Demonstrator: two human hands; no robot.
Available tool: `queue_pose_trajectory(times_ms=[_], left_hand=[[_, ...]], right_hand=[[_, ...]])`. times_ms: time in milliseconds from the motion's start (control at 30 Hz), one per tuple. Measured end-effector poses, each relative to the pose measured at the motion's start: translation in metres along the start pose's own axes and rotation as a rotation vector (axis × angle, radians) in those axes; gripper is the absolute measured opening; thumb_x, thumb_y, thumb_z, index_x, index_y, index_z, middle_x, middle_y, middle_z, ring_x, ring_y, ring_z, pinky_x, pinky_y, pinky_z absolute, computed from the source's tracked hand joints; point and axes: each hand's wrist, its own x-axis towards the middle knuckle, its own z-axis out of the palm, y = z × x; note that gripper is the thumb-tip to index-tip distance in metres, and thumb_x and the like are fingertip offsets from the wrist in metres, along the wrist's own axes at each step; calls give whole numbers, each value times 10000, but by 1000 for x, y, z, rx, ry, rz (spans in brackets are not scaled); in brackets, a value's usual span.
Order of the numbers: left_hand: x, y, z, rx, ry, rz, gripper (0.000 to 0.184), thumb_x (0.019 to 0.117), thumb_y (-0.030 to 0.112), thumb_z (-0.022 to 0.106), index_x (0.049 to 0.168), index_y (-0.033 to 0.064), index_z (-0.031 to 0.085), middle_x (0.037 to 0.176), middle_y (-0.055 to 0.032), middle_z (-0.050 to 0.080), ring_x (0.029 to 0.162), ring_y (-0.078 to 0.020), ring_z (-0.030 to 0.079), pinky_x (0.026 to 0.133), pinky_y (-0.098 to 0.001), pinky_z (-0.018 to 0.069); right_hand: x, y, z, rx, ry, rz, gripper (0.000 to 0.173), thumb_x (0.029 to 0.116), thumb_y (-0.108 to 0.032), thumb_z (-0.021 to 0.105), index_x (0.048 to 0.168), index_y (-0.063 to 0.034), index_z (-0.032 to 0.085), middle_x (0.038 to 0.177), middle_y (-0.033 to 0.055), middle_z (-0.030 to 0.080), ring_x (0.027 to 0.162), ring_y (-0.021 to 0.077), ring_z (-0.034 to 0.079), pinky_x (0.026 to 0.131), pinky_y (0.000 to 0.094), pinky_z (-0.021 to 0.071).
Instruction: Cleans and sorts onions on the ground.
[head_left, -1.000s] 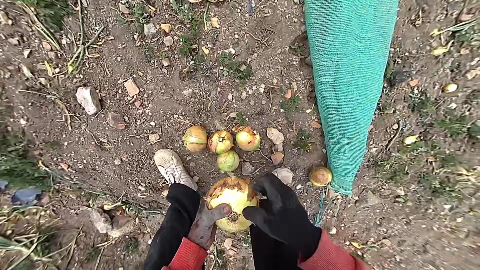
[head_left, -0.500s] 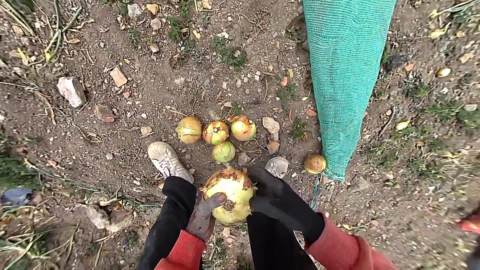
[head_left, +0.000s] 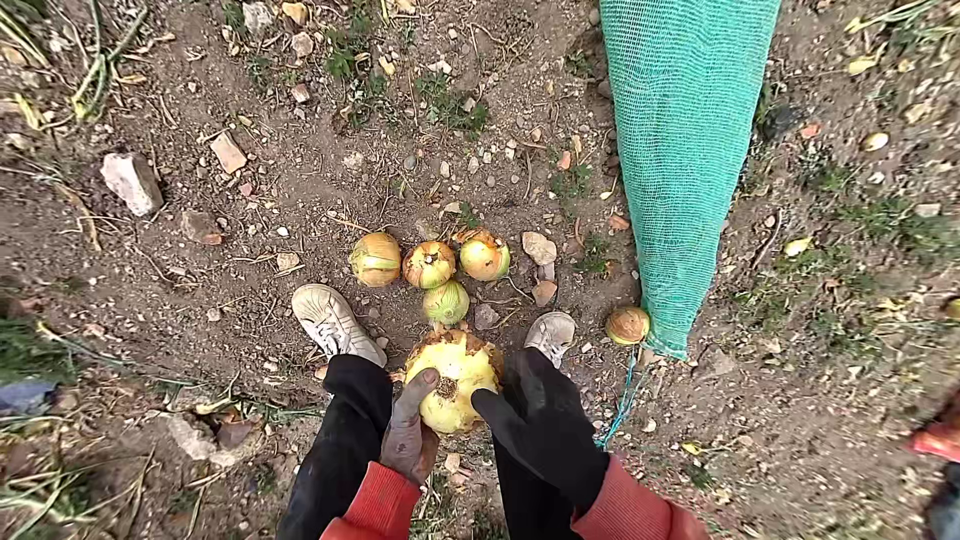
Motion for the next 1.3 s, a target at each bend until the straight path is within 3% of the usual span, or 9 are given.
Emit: queue_pose_trajectory(times_ms=[100,200,300,367,467,633,833,933,1300], left_hand=[[1,2,-2,2,5,-17,583,772,297,693,1264,37,522,1015,-138,703,897,-228,726,743,-421,633],[4,3,-5,-86,-4,-2,662,725,361,771,1253,50,522,1016,-144,704,895,-243,731,725,-439,637],[4,2,-10,-251,-53,19,884,497,481,953,1183,60,587,977,-162,725,880,-272,750,705,-472,641],[5,2,-10,-318,-90,20,904,458,516,962,1158,59,618,974,-167,733,876,-284,755,697,-480,642],[10,3,-8,-338,-56,-2,935,493,549,941,1213,75,578,1013,-186,713,886,-320,741,694,-504,634],[10,2,-2,-196,82,31,504,903,388,607,1281,72,498,1054,-166,688,895,-271,726,699,-447,635],[13,-7,-2,7,174,71,450,950,267,543,1322,17,502,1071,-168,675,919,-231,706,761,-392,619],[9,0,2,-5,210,34,407,1053,330,407,1352,67,492,1116,-173,657,953,-260,695,769,-429,610],[12,1,3,-23,244,3,413,1079,384,398,1333,82,521,1118,-160,662,959,-250,697,773,-407,606]], right_hand=[[3,14,22,-137,146,-279,389,1002,-284,485,702,-75,619,616,58,574,533,188,603,461,341,496],[17,47,36,-182,189,-205,361,994,-214,469,714,-49,627,640,84,596,546,217,620,475,368,508],[37,88,42,-323,-68,194,345,1043,-223,537,1042,68,721,995,272,714,903,442,717,761,602,558],[52,115,44,-227,-231,490,464,1048,-331,568,1312,50,596,1276,295,626,1110,453,658,918,618,517],[43,100,38,362,-130,641,725,950,-417,673,1532,-94,386,1341,198,591,1034,331,684,822,518,591],[15,7,12,1015,-368,553,667,914,-257,634,1506,-47,409,1258,166,662,978,286,728,727,435,646],[14,-12,37,851,-310,684,570,778,-196,711,1317,-72,574,1098,116,705,891,217,732,686,395,635],[4,5,44,814,-284,548,580,850,-30,573,1429,-36,536,1229,103,692,1037,158,703,847,358,607],[12,9,40,960,-272,675,431,914,26,507,1335,8,593,1132,159,708,903,232,729,733,387,632]])
